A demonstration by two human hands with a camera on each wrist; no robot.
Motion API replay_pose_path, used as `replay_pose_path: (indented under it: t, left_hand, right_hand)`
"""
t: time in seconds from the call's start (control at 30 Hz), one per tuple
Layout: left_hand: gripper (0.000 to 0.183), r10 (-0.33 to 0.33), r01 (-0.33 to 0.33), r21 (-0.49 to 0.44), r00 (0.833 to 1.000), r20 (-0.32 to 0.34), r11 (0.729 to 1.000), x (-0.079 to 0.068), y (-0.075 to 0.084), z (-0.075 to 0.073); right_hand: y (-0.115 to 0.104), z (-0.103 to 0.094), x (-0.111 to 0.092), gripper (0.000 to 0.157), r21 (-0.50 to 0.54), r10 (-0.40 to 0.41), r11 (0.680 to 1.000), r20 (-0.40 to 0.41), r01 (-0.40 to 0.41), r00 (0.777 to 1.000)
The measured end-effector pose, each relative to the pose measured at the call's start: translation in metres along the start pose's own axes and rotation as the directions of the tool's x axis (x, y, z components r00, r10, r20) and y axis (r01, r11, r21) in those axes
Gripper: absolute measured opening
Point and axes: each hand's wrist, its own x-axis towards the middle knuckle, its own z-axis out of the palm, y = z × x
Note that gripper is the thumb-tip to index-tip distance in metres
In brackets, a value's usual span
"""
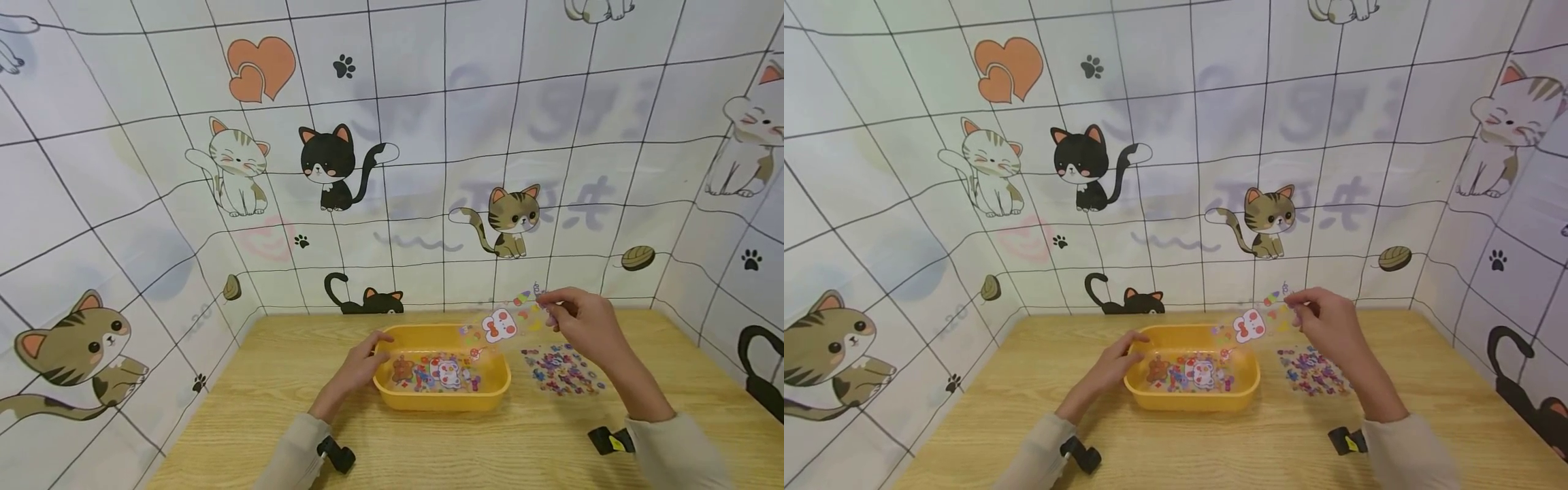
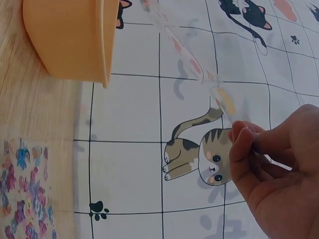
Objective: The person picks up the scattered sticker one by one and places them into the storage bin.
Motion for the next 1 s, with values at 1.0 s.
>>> replay_pose_path:
  t: [1.0]
  left_hand:
    - [0.031, 0.021, -0.021, 0.005, 1.0, -0.016, 1.0, 0.0, -0.002, 0.0]
  right_hand:
    - [-0.069, 0.098, 0.03, 0.023, 0.097, -0.061, 0.995, 0.351, 0.028, 0.934]
